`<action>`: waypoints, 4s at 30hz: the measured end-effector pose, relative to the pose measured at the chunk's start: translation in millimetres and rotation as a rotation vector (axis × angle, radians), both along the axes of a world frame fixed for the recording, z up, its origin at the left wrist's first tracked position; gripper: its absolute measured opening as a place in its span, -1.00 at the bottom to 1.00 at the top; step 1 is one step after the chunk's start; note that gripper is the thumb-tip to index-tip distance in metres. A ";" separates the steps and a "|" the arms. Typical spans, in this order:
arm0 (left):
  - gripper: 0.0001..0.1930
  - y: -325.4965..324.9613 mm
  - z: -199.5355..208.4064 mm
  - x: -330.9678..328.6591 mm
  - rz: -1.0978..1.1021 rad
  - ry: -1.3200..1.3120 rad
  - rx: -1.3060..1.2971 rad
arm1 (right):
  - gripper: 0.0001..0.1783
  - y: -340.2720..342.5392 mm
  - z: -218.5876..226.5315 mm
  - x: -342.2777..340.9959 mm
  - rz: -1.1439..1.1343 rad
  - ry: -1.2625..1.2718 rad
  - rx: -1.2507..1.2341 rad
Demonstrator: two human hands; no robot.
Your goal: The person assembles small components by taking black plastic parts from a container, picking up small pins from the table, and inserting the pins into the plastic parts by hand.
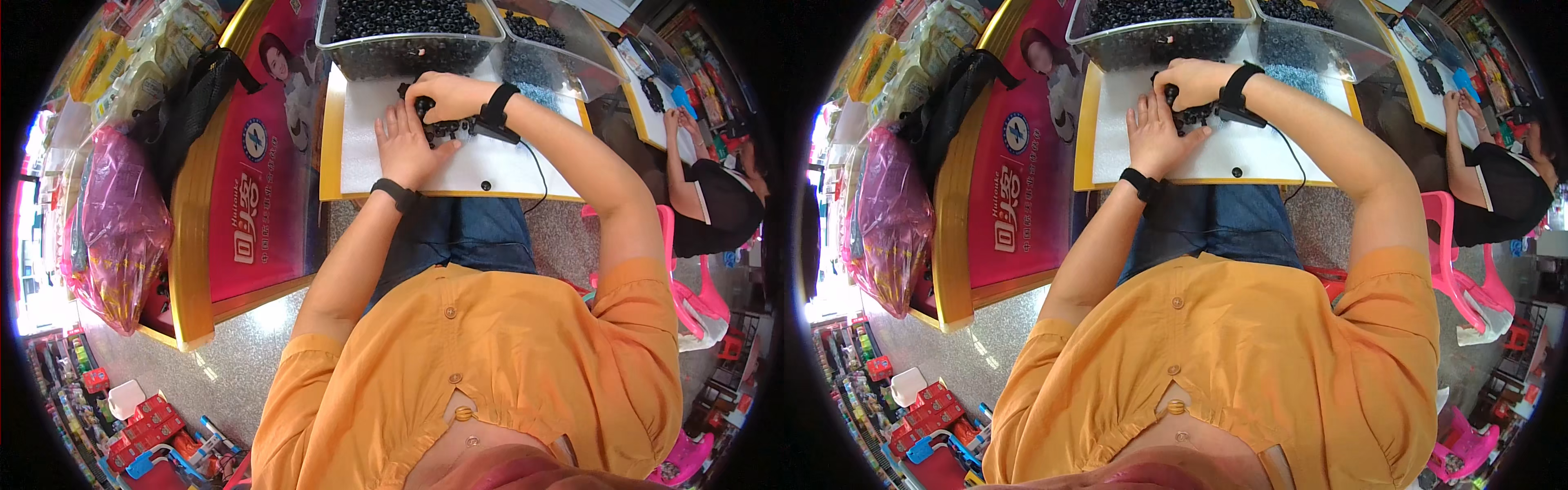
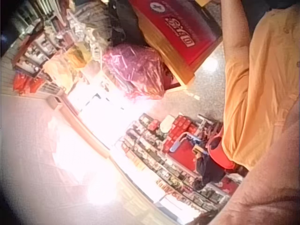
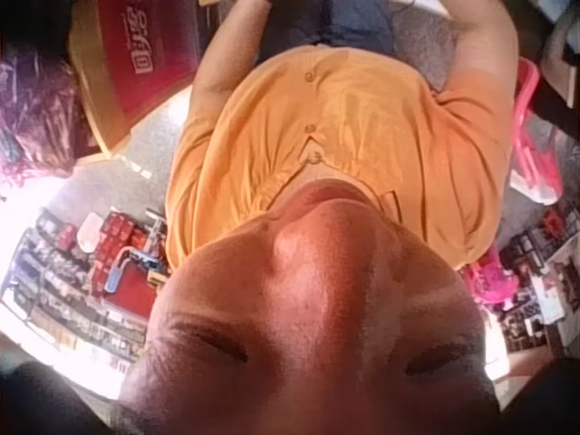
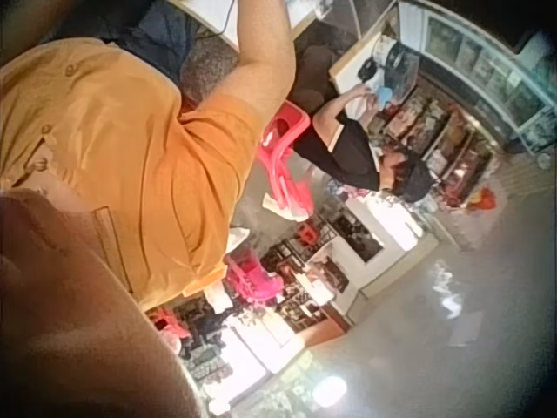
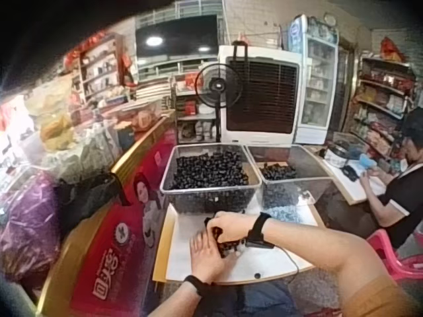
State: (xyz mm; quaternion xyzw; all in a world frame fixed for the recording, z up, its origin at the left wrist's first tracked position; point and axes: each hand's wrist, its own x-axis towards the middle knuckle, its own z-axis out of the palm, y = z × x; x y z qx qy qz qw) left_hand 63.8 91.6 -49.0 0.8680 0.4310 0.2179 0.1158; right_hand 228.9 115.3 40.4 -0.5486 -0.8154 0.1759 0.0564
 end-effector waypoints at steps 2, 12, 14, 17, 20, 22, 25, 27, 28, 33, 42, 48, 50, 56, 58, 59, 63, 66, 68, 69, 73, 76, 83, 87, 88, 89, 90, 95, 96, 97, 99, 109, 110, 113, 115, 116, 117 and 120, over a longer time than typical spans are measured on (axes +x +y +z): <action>0.25 3.3 -4.7 -0.6 -0.002 -0.016 0.003 | -0.47 -5.0 9.0 1.7 0.032 0.003 0.059; 0.20 3.6 -16.0 -4.3 0.010 -0.001 0.053 | -0.70 -154.0 -1.6 10.8 -0.003 0.204 0.047; 0.19 3.7 -13.3 -3.5 0.017 -0.006 0.066 | -0.72 -180.1 -19.5 1.9 0.010 0.163 -0.093; 0.20 6.2 -16.0 -1.9 0.014 0.008 0.097 | -0.73 -200.3 -49.2 -19.8 0.025 0.039 -0.072; 0.23 8.3 -20.3 -1.0 0.005 0.008 0.128 | -0.70 -195.7 -66.1 -44.5 0.041 -0.075 -0.013; 0.24 8.1 -19.2 -1.9 0.001 0.016 0.078 | -0.65 -187.1 -71.8 -59.2 0.082 -0.249 -0.079; 0.24 5.9 -16.7 -2.4 -0.013 0.027 0.060 | -0.74 -179.6 -87.8 -71.3 0.176 -0.335 -0.097; 0.20 4.7 -12.5 -2.5 -0.025 0.023 0.038 | -0.78 -181.0 -100.3 -73.9 0.188 -0.368 -0.113; 0.17 3.9 -10.9 -4.4 -0.031 0.021 0.003 | -0.81 -182.9 -102.4 -75.7 0.199 -0.337 -0.090; 0.10 5.0 -12.9 -10.6 -0.095 0.061 0.078 | -0.80 -187.5 -87.2 -69.0 0.133 -0.214 -0.108; 0.00 1.3 -8.5 -12.4 -0.111 0.090 0.089 | -0.69 -161.3 -24.1 -13.4 -0.213 0.299 0.126; 0.05 1.7 -9.2 -9.8 -0.085 0.050 0.117 | -0.66 -94.7 -27.6 12.9 -0.478 0.317 0.159; 0.07 2.0 -10.1 -11.5 -0.097 0.011 0.090 | -0.61 -78.1 -30.9 13.2 -0.484 0.325 0.159; 0.13 7.9 -3.3 -21.3 -0.074 0.137 -0.015 | -0.58 -57.7 -36.3 8.2 -0.452 0.317 0.140; 0.14 8.5 -2.7 -21.3 -0.061 0.173 -0.048 | -0.58 -57.9 -37.8 10.3 -0.445 0.341 0.137; 0.13 7.8 -2.9 -19.2 -0.051 0.175 -0.045 | -0.58 -58.4 -38.3 12.7 -0.438 0.360 0.137; 0.10 6.6 -8.3 -16.1 -0.021 0.175 0.039 | -0.60 -72.1 -32.7 29.7 -0.446 0.414 0.156; 0.08 6.2 -11.2 -17.3 -0.005 0.145 0.074 | -0.62 -91.2 -22.4 37.8 -0.499 0.408 0.097; 0.08 7.6 -11.3 -17.2 0.000 0.146 0.069 | -0.66 -102.0 -25.8 42.9 -0.524 0.420 0.037; 0.08 7.8 -11.0 -17.0 0.007 0.146 0.070 | -0.68 -106.2 -27.7 43.5 -0.488 0.351 0.056; 0.09 7.5 -7.4 -17.5 -0.003 0.138 0.063 | -0.71 -116.1 -42.9 39.5 -0.367 0.215 0.214; 0.11 8.7 -5.8 -22.1 -0.061 0.119 0.037 | -0.68 -104.8 -46.4 31.0 -0.313 0.189 0.307; 0.15 7.0 -7.7 -22.0 0.003 0.152 0.082 | -0.60 -52.1 -51.9 10.3 -0.348 0.225 0.346; 0.15 7.8 -8.9 -20.7 0.011 0.129 0.092 | -0.65 -41.3 -48.1 4.1 -0.251 0.215 0.260; 0.14 8.1 -8.6 -20.8 0.012 0.114 0.091 | -0.65 -41.3 -46.3 3.9 -0.247 0.212 0.257; 0.14 7.7 -9.0 -20.8 0.015 0.109 0.088 | -0.64 -42.0 -43.8 5.3 -0.207 0.195 0.258; 0.14 6.6 -9.4 -21.0 0.010 0.088 0.077 | -0.63 -42.9 -40.9 7.2 -0.167 0.177 0.259; 0.08 3.7 -2.7 -23.4 0.007 0.037 0.046 | -0.60 -32.0 18.4 28.5 -0.069 0.202 0.465; 0.08 4.9 -2.3 -21.6 0.007 0.027 0.047 | -0.60 -18.7 28.4 42.1 -0.010 0.164 0.627; 0.05 5.9 -4.2 -24.2 0.017 0.038 0.053 | -0.60 -10.0 51.5 41.9 -0.086 0.225 0.505; -0.01 4.5 -2.9 -28.7 0.017 0.039 0.045 | -0.64 10.1 89.3 48.6 -0.214 0.199 0.412; -0.06 2.6 1.6 -28.3 -0.023 -0.041 0.011 | 0.13 139.8 87.9 41.2 -0.425 -0.055 -0.127; -0.06 3.0 1.9 -28.2 -0.021 -0.037 0.006 | 0.12 147.3 80.5 27.4 -0.391 -0.066 -0.109; -0.05 3.2 3.9 -27.0 -0.035 -0.072 -0.028 | 0.13 166.3 70.6 0.5 -0.278 -0.127 -0.231; -0.05 5.8 4.6 -27.2 -0.034 -0.082 -0.035 | 0.12 173.6 62.4 -0.2 -0.266 -0.124 -0.197; -0.05 5.8 3.9 -29.1 -0.030 -0.095 -0.036 | 0.11 173.8 60.0 -3.3 -0.249 -0.123 -0.159; -0.05 4.9 2.8 -31.5 -0.026 -0.093 -0.044 | 0.03 171.0 65.1 2.9 -0.196 -0.042 -0.252; -0.05 5.7 4.2 -29.3 -0.036 -0.077 -0.039 | -0.22 168.1 55.6 18.8 -0.094 -0.252 -0.216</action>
